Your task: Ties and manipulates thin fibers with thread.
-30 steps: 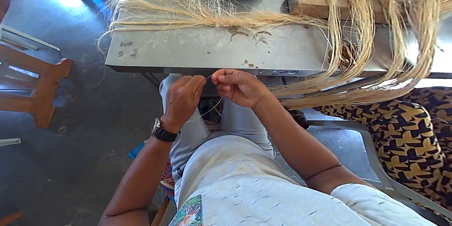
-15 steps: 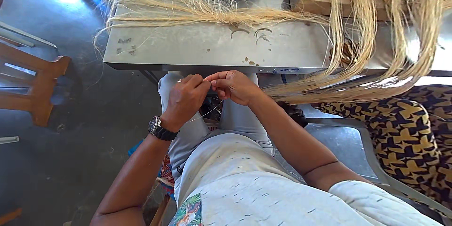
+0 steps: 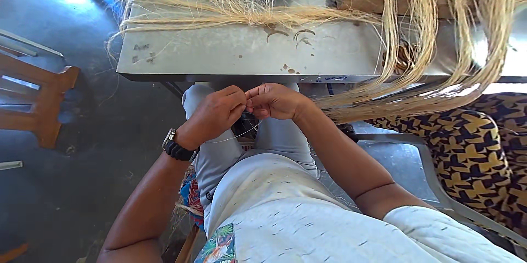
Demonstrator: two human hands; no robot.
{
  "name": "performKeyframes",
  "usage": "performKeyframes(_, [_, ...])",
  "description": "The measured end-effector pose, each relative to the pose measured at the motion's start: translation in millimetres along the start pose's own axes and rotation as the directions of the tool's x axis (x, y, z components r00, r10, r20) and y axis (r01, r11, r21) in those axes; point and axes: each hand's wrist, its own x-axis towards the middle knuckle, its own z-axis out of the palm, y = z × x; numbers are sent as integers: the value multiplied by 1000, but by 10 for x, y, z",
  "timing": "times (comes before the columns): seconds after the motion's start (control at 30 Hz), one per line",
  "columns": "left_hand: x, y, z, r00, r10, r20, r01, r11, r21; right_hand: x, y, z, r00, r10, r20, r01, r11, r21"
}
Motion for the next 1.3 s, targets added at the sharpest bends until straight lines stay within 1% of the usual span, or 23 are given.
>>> performKeyframes(0.07, [2, 16, -29, 999, -28, 23, 29, 998, -50, -1, -10, 11, 1000, 0, -3, 0, 997, -81])
performKeyframes(0.2, [-24, 10, -27, 997, -72, 11, 73, 984, -160, -14, -27, 37, 999, -30, -42, 20, 975, -220])
performKeyframes(0.3, [-48, 20, -15, 986, -164, 18, 163, 954, -252, -10, -16, 59, 997, -61, -50, 46, 965, -258])
performKeyframes(0.43, [-94, 87, -9, 957, -289, 37, 282, 883, -376, 18, 5, 81, 994, -77, -76, 52, 956, -290])
performKeyframes(0.53, [-117, 76, 20, 936, -350, 45, 332, 829, -451, 40, 34, 107, 989, -91, -119, 50, 950, -310])
performKeyframes(0.67, [-143, 29, 75, 915, -401, 37, 358, 769, -530, 54, 65, 116, 983, -134, -127, 91, 951, -297])
performKeyframes(0.77, [-169, 1, 124, 913, -406, 35, 342, 718, -607, 57, 94, 147, 956, -212, -204, 141, 939, -314])
performKeyframes(0.83, [-196, -14, 158, 905, -424, 32, 336, 667, -664, 70, 112, 161, 928, -281, -243, 182, 914, -362])
performKeyframes(0.9, [-234, -52, 206, 892, -451, 15, 318, 605, -730, 86, 123, 167, 891, -378, -250, 227, 849, -478])
performKeyframes(1.0, [-190, -82, 236, 860, -511, 14, 338, 548, -765, 109, 196, 192, 795, -560, -231, 257, 657, -708])
performKeyframes(1.07, [-193, -89, 258, 834, -552, 11, 358, 526, -771, 118, 248, 230, 725, -660, -195, 262, 527, -809])
performKeyframes(1.17, [-215, -77, 278, 789, -614, 21, 402, 489, -774, 109, 291, 302, 652, -746, -137, 241, 375, -895])
performKeyframes(1.3, [-186, -86, 300, 754, -655, 53, 413, 409, -814, 131, 356, 327, 582, -811, -61, 239, 243, -940])
